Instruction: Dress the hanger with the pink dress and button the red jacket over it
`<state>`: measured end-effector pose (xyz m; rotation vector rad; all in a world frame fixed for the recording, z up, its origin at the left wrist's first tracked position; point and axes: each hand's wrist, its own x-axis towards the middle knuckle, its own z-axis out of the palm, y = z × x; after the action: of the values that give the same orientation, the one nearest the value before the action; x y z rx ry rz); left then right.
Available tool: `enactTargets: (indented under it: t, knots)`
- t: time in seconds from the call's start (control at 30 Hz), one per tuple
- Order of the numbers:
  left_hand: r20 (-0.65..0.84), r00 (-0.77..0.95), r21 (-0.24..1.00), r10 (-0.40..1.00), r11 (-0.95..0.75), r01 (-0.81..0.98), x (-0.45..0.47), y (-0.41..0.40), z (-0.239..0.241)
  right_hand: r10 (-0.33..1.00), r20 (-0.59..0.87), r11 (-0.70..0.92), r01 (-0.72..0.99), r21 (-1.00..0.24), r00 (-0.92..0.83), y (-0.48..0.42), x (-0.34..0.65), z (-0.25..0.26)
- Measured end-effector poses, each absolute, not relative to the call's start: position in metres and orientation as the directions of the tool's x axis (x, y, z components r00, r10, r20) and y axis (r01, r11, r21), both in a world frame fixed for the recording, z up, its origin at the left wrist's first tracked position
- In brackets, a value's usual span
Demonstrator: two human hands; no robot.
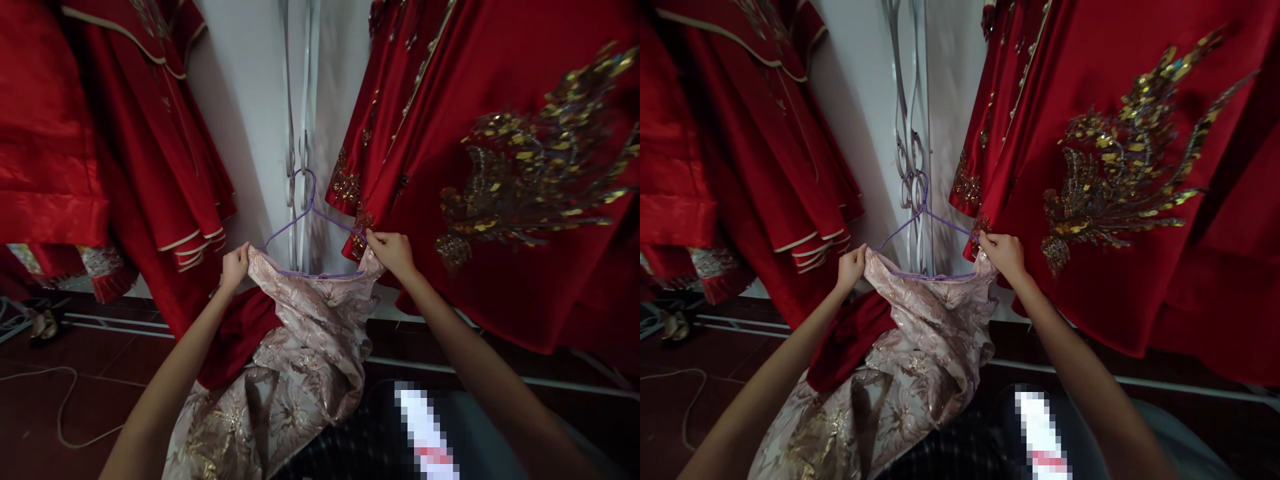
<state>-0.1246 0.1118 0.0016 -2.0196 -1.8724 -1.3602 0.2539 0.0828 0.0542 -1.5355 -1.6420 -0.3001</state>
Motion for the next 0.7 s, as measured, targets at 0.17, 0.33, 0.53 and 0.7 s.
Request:
enactTargets:
  t: [0.17, 0.33, 0.53, 0.7]
  knots:
    - [0.504, -0.048, 0.476, 0.862, -0.231, 0.849, -0.143, 0.093, -0.049, 0.704, 0.667, 0.243, 0.801, -0.547, 0.242, 0.083, 0.267, 0.051]
    - [0.459, 0.023, 0.494, 0.888, -0.277, 0.824, -0.159, 0.073, -0.063, 0.628, 0.681, 0.267, 0.716, -0.644, 0.378, 0.066, 0.269, 0.036]
    - [0.425, 0.192, 0.353, 0.885, -0.358, 0.864, -0.145, 0.067, -0.03, 0.548, 0.677, 0.231, 0.689, -0.687, 0.491, 0.055, 0.279, 0.02]
    - [0.539, 0.392, 0.265, 0.745, -0.592, 0.761, -0.109, 0.053, 0.001, 0.613, 0.661, 0.273, 0.669, -0.691, 0.432, 0.042, 0.293, 0.003]
